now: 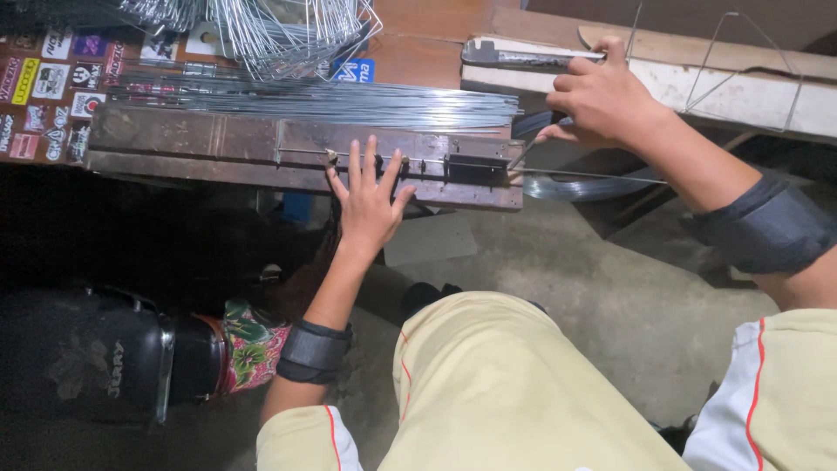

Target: The person bends metal wires into rectangular frames using a manual bending jig on a workbench.

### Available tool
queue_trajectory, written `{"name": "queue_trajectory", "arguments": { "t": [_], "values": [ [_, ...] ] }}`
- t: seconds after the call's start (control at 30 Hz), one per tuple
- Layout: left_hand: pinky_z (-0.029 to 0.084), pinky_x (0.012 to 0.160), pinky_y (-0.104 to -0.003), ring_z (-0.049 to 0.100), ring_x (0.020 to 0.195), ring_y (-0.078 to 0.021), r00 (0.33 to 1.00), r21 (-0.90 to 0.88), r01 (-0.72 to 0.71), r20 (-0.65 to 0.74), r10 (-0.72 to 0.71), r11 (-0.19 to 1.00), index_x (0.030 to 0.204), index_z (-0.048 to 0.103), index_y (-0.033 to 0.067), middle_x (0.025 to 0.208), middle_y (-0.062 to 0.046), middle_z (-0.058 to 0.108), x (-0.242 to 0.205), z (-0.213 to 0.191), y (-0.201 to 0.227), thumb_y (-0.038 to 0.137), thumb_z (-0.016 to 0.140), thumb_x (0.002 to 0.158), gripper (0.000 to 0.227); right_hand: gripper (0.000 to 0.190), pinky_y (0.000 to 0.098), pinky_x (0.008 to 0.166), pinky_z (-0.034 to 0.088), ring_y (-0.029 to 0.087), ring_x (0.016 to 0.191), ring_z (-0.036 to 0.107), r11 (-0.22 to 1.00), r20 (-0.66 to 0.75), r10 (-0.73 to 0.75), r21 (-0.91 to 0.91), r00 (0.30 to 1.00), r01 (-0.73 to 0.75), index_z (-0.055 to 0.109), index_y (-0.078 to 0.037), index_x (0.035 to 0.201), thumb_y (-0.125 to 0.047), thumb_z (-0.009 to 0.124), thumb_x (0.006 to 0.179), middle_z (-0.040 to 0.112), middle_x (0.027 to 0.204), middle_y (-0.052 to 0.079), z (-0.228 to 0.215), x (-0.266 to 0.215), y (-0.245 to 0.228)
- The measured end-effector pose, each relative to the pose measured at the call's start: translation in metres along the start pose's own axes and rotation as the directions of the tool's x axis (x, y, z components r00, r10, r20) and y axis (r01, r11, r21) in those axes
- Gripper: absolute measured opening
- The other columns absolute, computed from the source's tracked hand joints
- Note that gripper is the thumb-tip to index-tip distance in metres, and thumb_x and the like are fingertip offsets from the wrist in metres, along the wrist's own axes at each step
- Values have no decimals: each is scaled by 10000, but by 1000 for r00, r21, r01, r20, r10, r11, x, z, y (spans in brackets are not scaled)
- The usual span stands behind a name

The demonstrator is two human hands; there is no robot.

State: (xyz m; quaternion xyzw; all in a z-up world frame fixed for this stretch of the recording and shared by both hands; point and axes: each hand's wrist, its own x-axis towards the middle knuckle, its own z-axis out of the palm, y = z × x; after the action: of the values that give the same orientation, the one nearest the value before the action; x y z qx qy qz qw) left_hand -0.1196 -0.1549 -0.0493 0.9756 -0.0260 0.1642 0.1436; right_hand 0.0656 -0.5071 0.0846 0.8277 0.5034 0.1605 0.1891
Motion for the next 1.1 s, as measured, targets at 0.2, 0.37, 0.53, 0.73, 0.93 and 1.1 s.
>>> {"name": "queue_trajectory", "arguments": {
  "t": [0.2, 0.37, 0.53, 0.73, 0.93, 1.1],
  "values": [
    [174, 1130, -789, 236, 1537, -420, 1000, -25, -5, 14, 5, 1000, 1488, 566, 219, 1654, -181, 314, 3, -12, 4, 520, 659, 965, 610, 530, 530, 1083, 316, 147, 1018, 620, 997, 26, -75, 1, 997, 75, 764, -220, 908, -736, 660, 847, 651, 855, -84, -3, 24, 4],
    [168, 1116, -799, 234, 1525, -441, 999, -23, -15, 45, 16, 1000, 1496, 553, 215, 1643, -205, 307, 6, -18, 3, 519, 662, 955, 630, 496, 550, 1077, 311, 154, 998, 624, 988, 43, -142, 74, 989, 139, 786, -248, 931, -714, 677, 802, 667, 827, -80, -1, 45, 11],
    [164, 1116, -803, 203, 1534, -444, 997, -31, -19, 71, 21, 999, 1516, 533, 213, 1662, -201, 271, 4, -18, 2, 511, 654, 958, 644, 483, 561, 1075, 322, 160, 1001, 632, 978, 101, -173, 139, 980, 159, 795, -260, 899, -712, 692, 762, 683, 821, -69, -2, 58, 11],
    [141, 1126, -802, 174, 1552, -440, 997, -37, -28, 68, 30, 999, 1547, 497, 208, 1680, -200, 238, 2, -13, 1, 494, 651, 975, 657, 517, 534, 1077, 345, 169, 1036, 633, 981, 238, -168, 136, 957, 138, 802, -254, 876, -738, 693, 730, 708, 839, -66, 3, 71, 11],
    [119, 1117, -810, 161, 1551, -446, 997, -37, -26, 66, 29, 999, 1540, 495, 194, 1676, -210, 227, 3, -13, 2, 473, 670, 970, 659, 543, 481, 1078, 351, 162, 1062, 629, 976, 218, -215, 85, 952, 201, 803, -244, 870, -748, 689, 703, 719, 887, -70, 8, 85, 10],
    [120, 1122, -806, 169, 1554, -438, 997, -55, -13, 70, 17, 998, 1536, 501, 211, 1678, -198, 235, 2, -14, 2, 471, 684, 961, 657, 421, 449, 1141, 344, 143, 1085, 625, 966, 272, -255, 34, 928, 256, 801, -259, 831, -662, 701, 762, 725, 890, -91, 10, 97, 7]
  ]
}}
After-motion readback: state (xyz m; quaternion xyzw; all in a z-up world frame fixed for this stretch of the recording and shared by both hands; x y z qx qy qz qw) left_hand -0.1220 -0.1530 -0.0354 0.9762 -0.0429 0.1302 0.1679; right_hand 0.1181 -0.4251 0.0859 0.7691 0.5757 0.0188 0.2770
